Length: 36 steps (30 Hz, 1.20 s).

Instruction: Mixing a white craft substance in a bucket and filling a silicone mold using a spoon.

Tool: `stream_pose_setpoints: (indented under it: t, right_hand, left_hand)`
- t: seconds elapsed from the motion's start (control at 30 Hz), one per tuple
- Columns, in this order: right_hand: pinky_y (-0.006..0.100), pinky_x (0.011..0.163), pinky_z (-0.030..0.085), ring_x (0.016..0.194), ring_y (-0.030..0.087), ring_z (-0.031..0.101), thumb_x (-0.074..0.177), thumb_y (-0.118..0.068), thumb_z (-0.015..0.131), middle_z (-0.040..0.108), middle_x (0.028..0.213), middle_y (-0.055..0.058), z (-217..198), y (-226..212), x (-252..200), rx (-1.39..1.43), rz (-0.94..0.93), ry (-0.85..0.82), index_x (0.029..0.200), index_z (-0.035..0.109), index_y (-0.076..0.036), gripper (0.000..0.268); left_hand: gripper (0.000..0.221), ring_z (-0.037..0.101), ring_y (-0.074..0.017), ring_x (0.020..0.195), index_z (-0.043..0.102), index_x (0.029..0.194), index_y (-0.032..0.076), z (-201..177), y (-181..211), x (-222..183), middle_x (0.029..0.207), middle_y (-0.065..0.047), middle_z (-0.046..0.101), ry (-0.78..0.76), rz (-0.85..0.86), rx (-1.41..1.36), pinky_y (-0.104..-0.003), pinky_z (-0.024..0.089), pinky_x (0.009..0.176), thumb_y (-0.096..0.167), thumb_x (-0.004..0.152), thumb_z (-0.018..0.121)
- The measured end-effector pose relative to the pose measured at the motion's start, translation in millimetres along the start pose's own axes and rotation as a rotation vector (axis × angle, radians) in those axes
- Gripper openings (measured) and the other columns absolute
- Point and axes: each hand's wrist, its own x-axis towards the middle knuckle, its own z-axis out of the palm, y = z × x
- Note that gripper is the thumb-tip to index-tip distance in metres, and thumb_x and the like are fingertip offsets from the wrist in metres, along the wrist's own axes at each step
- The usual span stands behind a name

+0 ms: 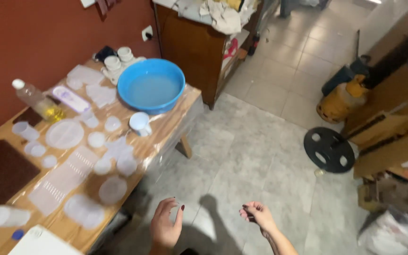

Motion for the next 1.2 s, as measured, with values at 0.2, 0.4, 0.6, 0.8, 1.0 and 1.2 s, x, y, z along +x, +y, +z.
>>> stream_pose_setpoints:
  t: [0.2,0.4,0.6,0.8,1.0,1.2]
  right_hand:
    - [0.03,0.073,0.056,0.082,0.016,0.074,0.094,-0.014,0.062,0.08,0.093,0.009,-14.9,-73.1,116.3,-0.019,0.019,-0.131,0.105,0.072,-0.003,0.019]
    - [0.037,0.078,0.062,0.088,0.026,0.079,0.094,-0.014,0.064,0.078,0.093,0.016,-117.5,-103.8,272.5,0.051,0.042,-0.101,0.111,0.071,0.004,0.026]
    - [0.049,0.082,0.057,0.098,0.037,0.076,0.097,-0.023,0.065,0.078,0.108,0.024,-268.5,-122.4,436.6,0.272,0.282,0.228,0.121,0.069,0.006,0.037]
    - [0.056,0.087,0.061,0.099,0.043,0.075,0.096,-0.023,0.067,0.075,0.108,0.033,-316.0,-167.5,569.3,0.314,0.208,0.254,0.118,0.069,0.012,0.041]
    - [0.047,0.094,0.056,0.104,0.034,0.074,0.098,-0.027,0.066,0.078,0.114,0.023,-348.0,-345.1,725.1,0.093,0.358,0.174,0.119,0.073,0.007,0.041]
    - [0.05,0.093,0.057,0.11,0.039,0.073,0.104,-0.022,0.057,0.077,0.116,0.025,-357.5,-461.6,819.0,-0.015,0.181,0.251,0.124,0.067,0.006,0.036]
  left_hand:
    - [0.019,0.071,-0.0326,0.102,0.069,0.102,0.007,87.9,24.6,142.8,0.115,-0.012,0.071,0.015,0.018,-0.071,-0.04,0.059,0.08,0.014,0.085,0.072]
    - [0.02,0.07,-0.0338,0.096,0.067,0.107,0.003,194.3,78.0,348.8,0.112,-0.015,0.069,0.079,0.244,-0.147,-0.042,0.058,0.081,0.01,0.089,0.069]
    - [0.019,0.069,-0.0327,0.1,0.065,0.108,0.001,264.9,182.9,577.1,0.114,-0.016,0.067,0.159,0.491,-0.25,-0.039,0.059,0.082,0.004,0.09,0.067]
    - [0.016,0.07,-0.0287,0.092,0.065,0.109,-0.001,328.7,235.1,773.5,0.111,-0.016,0.066,0.328,0.58,-0.356,-0.033,0.06,0.073,0.0,0.093,0.066]
    - [0.018,0.07,-0.028,0.084,0.068,0.108,0.0,370.6,219.1,938.3,0.103,-0.016,0.068,0.456,0.45,-0.306,-0.034,0.059,0.071,0.0,0.091,0.067]
    - [0.022,0.069,-0.0357,0.092,0.067,0.111,0.0,369.9,169.2,1109.2,0.104,-0.019,0.068,0.548,0.411,-0.105,-0.04,0.058,0.077,0.005,0.089,0.071]
